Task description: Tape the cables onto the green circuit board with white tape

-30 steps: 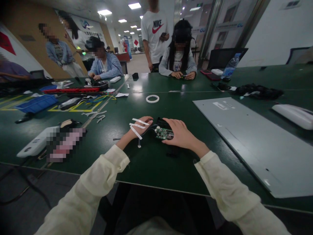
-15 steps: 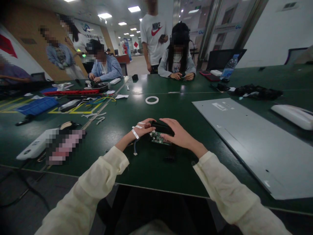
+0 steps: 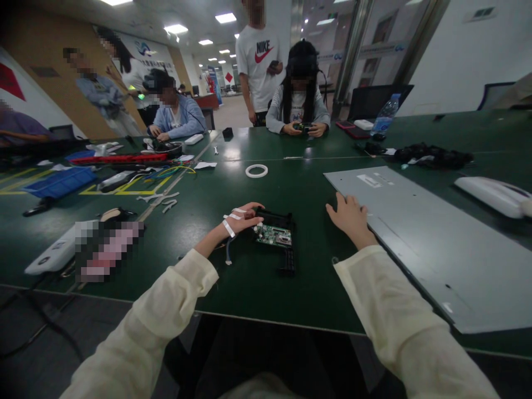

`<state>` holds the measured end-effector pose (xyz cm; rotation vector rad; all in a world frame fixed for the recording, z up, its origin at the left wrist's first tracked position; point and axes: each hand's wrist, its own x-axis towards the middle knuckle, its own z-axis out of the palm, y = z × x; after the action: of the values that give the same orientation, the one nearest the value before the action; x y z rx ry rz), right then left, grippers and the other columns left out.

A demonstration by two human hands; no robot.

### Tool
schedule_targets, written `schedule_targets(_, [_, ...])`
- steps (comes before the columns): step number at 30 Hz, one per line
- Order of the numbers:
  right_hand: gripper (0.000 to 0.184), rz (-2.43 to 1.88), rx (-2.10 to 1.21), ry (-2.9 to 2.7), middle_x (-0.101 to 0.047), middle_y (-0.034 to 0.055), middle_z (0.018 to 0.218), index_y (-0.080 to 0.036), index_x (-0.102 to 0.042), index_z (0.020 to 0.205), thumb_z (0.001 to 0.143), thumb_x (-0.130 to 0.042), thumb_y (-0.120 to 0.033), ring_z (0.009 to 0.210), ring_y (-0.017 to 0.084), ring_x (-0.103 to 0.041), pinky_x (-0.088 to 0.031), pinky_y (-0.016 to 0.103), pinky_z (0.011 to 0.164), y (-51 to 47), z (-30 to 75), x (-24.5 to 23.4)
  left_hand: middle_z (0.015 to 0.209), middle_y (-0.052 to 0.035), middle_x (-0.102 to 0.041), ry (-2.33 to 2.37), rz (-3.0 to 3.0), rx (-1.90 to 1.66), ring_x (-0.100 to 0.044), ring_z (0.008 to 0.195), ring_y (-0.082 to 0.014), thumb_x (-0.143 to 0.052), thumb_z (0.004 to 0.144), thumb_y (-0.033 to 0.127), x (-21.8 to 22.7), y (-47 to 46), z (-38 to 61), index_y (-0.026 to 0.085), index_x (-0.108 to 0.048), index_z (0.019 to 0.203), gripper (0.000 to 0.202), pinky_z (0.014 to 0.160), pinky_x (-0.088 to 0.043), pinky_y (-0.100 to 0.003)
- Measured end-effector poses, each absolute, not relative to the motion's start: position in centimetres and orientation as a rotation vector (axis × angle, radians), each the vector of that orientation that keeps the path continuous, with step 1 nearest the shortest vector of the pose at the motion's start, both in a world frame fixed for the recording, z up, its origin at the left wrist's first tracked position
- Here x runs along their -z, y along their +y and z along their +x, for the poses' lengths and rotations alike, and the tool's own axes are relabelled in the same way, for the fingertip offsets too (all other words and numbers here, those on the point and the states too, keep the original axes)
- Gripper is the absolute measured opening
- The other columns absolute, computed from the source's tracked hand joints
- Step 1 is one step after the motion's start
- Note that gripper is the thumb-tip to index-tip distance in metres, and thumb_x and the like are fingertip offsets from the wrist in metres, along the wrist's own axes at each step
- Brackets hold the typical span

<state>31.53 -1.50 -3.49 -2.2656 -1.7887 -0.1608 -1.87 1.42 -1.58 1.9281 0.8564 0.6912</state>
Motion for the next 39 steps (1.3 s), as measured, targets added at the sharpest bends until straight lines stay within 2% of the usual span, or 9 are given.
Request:
schedule_targets(6, [0.060,-2.207,0.174,-1.888,-0.044,0.0219,0.128,-0.008,-0.039,0.133,0.089,-0.026,-0.046,0.121,0.032,-0.038,-0.034,0.048,0.096,-1.0,31.1,3.8,0.065,0.0052,-0.048,0.833,1.940,-0.695,-0.049,0.060,-0.0092,-0.062,0.075,0.036,1.8,1.6,-2.0,0.016,-0.049,0.112,0.044,0.055,-0.038,-0.020])
schedule_targets(13, [0.066,-2.171,0.163,-1.881,-0.045,0.0216,0.127,-0.007,-0.043,0.132,0.087,-0.032,-0.055,0.118,0.033,-0.042,-0.036,0.046,0.095,-1.0,30.9,3.9,0.072,0.0032,-0.054,0.821,1.847,-0.712,-0.052,0.064,-0.0096,-0.066,0.071,0.035,1.5,0.9,-1.6,0.017,-0.047,0.113,0.050,0.058,-0.041,-0.021])
schedule_targets(19, [0.056,-2.039,0.122,-1.910,-0.048,0.0193,0.127,-0.006,-0.047,0.128,0.088,-0.036,-0.044,0.119,0.030,-0.043,-0.035,0.042,0.099,-1.3,29.4,3.6,0.071,0.0046,-0.052,0.795,1.796,-0.724,-0.054,0.065,-0.0099,-0.073,0.063,0.032,1.5,0.9,-1.6,0.016,-0.046,0.113,0.060,0.060,-0.042,-0.023])
schedule_targets(24, [0.054,-1.834,-0.017,-1.956,-0.046,0.0171,0.130,-0.006,-0.042,0.132,0.089,-0.034,-0.038,0.120,0.027,-0.043,-0.033,0.040,0.103,-2.3,26.9,3.2,0.075,0.0041,-0.053,0.847,1.689,-0.773,-0.057,0.066,-0.0101,-0.075,0.060,0.029,1.9,1.7,-2.1,0.019,-0.044,0.111,0.061,0.062,-0.046,-0.024])
schedule_targets(27, [0.056,-1.739,-0.132,-1.929,-0.045,0.0159,0.132,-0.007,-0.034,0.137,0.089,-0.033,-0.037,0.121,0.027,-0.044,-0.034,0.041,0.102,-3.3,25.0,2.5,0.080,0.0031,-0.053,0.846,1.606,-0.754,-0.058,0.062,-0.0101,-0.074,0.061,0.029,1.4,1.5,-2.3,0.021,-0.041,0.112,0.061,0.055,-0.047,-0.023])
schedule_targets(30, [0.058,-1.682,-0.293,-1.837,-0.054,0.0143,0.124,-0.010,-0.026,0.141,0.090,-0.032,-0.038,0.113,0.029,-0.051,-0.038,0.043,0.097,-4.4,23.4,1.4,0.082,0.0026,-0.053,0.869,1.609,-0.741,-0.057,0.057,-0.0092,-0.074,0.061,0.030,0.9,1.2,-2.2,0.021,-0.041,0.112,0.061,0.047,-0.044,-0.020])
schedule_targets(33, [0.059,-1.598,-0.454,-1.790,-0.062,0.0094,0.112,-0.016,-0.020,0.143,0.091,-0.032,-0.039,0.099,0.028,-0.059,-0.043,0.045,0.089,-5.3,22.2,0.4,0.083,0.0022,-0.053,0.883,1.627,-0.751,-0.058,0.060,-0.0098,-0.074,0.061,0.030,0.8,1.2,-2.3,0.021,-0.043,0.111,0.059,0.047,-0.044,-0.019])
schedule_targets(36, [0.059,-1.551,-0.565,-1.776,-0.066,0.0077,0.103,-0.018,-0.019,0.144,0.091,-0.034,-0.040,0.085,0.026,-0.063,-0.046,0.044,0.082,-6.0,21.4,-0.3,0.083,0.0019,-0.053,0.882,1.620,-0.789,-0.058,0.061,-0.0100,-0.074,0.062,0.029,0.8,1.4,-2.5,0.022,-0.042,0.114,0.061,0.047,-0.044,-0.018])
schedule_targets(39, [0.059,-1.531,-0.658,-1.770,-0.067,0.0070,0.096,-0.019,-0.021,0.143,0.091,-0.035,-0.040,0.080,0.024,-0.064,-0.046,0.044,0.081,-6.7,20.7,-0.8,0.084,0.0015,-0.054,0.876,1.610,-0.836,-0.056,0.061,-0.0089,-0.074,0.061,0.028,0.5,1.7,-2.8,0.022,-0.042,0.114,0.062,0.048,-0.044,-0.018])
